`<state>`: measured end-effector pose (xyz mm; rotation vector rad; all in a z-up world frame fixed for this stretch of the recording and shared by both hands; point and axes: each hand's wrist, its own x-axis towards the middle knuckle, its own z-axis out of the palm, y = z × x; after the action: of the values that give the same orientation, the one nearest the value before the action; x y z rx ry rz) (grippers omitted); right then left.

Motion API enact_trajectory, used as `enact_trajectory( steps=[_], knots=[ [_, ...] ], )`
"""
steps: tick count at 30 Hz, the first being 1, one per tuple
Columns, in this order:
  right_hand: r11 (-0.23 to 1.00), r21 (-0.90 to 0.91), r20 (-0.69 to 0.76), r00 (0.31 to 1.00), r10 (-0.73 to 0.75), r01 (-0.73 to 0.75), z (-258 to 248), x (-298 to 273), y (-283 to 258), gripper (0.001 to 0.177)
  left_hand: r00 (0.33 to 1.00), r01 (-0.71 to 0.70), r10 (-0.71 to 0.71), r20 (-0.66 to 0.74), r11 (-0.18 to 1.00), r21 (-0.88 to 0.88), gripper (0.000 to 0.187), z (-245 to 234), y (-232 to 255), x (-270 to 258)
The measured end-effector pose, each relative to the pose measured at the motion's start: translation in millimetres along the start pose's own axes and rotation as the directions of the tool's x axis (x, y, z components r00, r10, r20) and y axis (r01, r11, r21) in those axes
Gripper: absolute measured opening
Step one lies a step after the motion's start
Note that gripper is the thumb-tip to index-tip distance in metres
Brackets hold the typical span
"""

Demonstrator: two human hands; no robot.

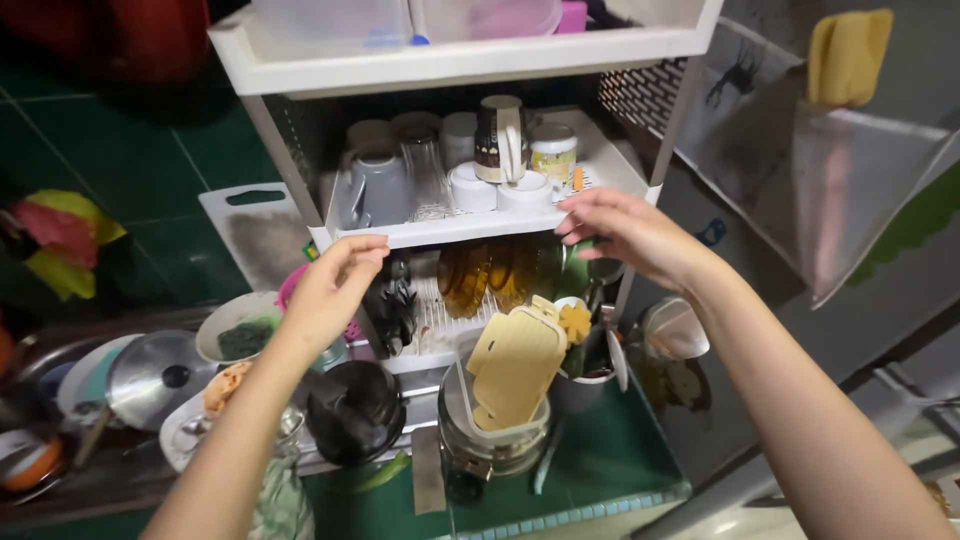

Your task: The recorder folds a cloth, prepares a placemat, and brings plates from the kitchen to set a dining table.

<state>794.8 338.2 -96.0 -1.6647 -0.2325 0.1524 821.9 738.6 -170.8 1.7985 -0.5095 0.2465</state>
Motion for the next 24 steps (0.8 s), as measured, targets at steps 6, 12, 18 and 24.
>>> enact_trajectory(
  steps=[6, 12, 18, 24],
  knots=[
    [0.955, -0.202, 0.219, 0.941, 0.26, -0.217, 42.6, 46.8, 60.4, 0.042, 0.977, 0.085, -0.105, 0.185, 0.99, 0.117, 0.039, 17.4, -95.4, 22.1],
    [0.957, -0.145, 0.032, 0.966, 0.257, -0.25, 51.5, 149.9, 168.6, 0.028, 0.983, 0.056, -0.12, 0.138, 0.916, 0.397, 0.055, 58.5, -168.5, 34.3],
    [0.966, -0.094, -0.31, 0.929, 0.2, -0.239, 52.5, 234.5, 227.0, 0.022, 0.998, -0.009, -0.029, 0.061, 0.834, 0.552, 0.069, 101.4, -224.6, 46.7],
    [0.936, -0.135, -0.436, 0.868, 0.24, -0.326, 74.9, 254.4, 228.8, 0.023, 0.99, 0.043, -0.118, 0.078, 0.779, 0.626, 0.099, 136.2, -207.0, 42.3]
  ],
)
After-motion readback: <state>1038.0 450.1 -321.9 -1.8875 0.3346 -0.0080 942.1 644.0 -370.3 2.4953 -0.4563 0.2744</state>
